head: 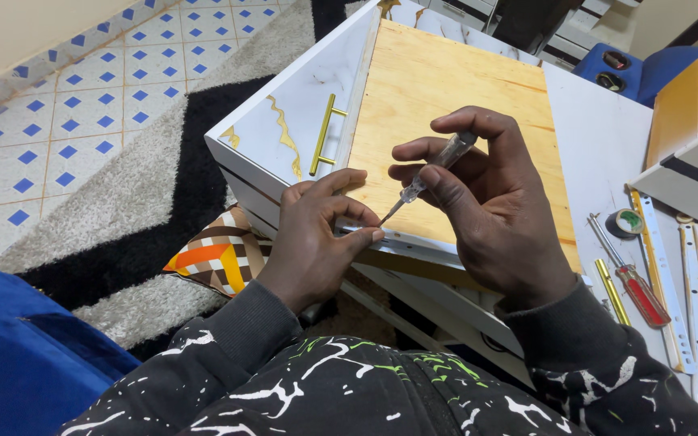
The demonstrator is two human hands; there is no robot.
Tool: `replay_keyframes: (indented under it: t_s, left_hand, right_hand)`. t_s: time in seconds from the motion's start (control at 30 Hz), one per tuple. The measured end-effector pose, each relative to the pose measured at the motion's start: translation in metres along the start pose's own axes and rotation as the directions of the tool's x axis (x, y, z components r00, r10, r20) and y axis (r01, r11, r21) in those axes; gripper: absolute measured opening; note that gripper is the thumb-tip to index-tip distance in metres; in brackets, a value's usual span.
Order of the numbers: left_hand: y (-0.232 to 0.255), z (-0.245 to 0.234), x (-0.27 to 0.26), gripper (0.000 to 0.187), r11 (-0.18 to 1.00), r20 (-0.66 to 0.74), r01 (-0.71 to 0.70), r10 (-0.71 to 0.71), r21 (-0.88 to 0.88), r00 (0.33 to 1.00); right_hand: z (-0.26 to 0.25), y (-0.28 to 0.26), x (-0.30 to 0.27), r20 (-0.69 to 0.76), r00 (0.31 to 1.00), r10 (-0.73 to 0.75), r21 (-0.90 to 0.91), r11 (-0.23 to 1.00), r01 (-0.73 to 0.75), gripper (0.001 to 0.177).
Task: The person uses a screwdriver to fasten screws into a metal drawer slide attached to a wooden drawer panel. They repeatedly tighten the screws along the slide, securing it to the drawer side.
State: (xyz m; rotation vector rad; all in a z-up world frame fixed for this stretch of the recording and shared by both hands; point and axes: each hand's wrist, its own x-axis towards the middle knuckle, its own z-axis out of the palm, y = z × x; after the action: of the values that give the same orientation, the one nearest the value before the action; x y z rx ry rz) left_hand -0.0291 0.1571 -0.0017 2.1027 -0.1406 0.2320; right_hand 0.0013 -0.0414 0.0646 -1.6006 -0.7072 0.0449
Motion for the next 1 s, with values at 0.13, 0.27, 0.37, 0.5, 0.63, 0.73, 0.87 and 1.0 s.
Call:
replay_keyframes:
  t_s: [0.13, 0.27, 0.37, 0.5, 0.63, 0.73, 0.87, 1.0]
  left_hand:
    - [0.001, 0.000, 0.000, 0.014, 1.000, 0.004, 0.003, -0.003, -0.011, 1.000]
    - [0.001, 0.000, -0.001, 0.014, 1.000, 0.004, -0.002, 0.002, -0.014, 1.000]
    - [0.000, 0.000, -0.001, 0.014, 1.000, 0.005, -0.005, 0.005, -0.018, 1.000]
    - [-0.001, 0.000, 0.000, 0.013, 1.000, 0.017, 0.007, -0.007, -0.014, 1.000]
    - [-0.001, 0.000, 0.001, 0.013, 1.000, 0.009, -0.002, 0.002, -0.015, 1.000]
    - [-0.001, 0.000, 0.001, 0.014, 1.000, 0.014, 0.005, -0.004, -0.013, 1.000]
    - [0.000, 0.000, 0.001, 0.014, 1.000, 0.011, 0.000, 0.000, -0.010, 1.000]
    - [-0.001, -0.001, -0.001, 0.014, 0.999, -0.005, -0.052, 0.052, -0.007, 0.999]
  right_hand:
    - [-0.003, -0.002, 0.001, 0.022, 1.000, 0.006, 0.014, 1.000, -0.006, 0.035]
    - [-0.004, -0.002, 0.001, 0.037, 0.999, 0.018, -0.021, 1.000, -0.017, 0.034]
    - [-0.002, -0.002, 0.001, 0.039, 0.999, -0.004, -0.027, 1.000, 0.005, 0.034]
    - [-0.001, -0.003, -0.001, 0.030, 0.999, -0.030, -0.042, 0.999, 0.032, 0.032]
    - [-0.005, -0.006, -0.002, 0.063, 0.997, 0.039, -0.077, 0.996, -0.034, 0.030]
    - [-0.008, -0.006, 0.000, 0.028, 1.000, 0.009, -0.078, 0.997, -0.007, 0.031]
    - [-0.005, -0.004, 0.004, 0.004, 0.998, -0.068, -0.226, 0.972, 0.067, 0.037]
    - [0.008, -0.012, 0.010, -0.025, 0.996, -0.083, -0.456, 0.888, 0.062, 0.036]
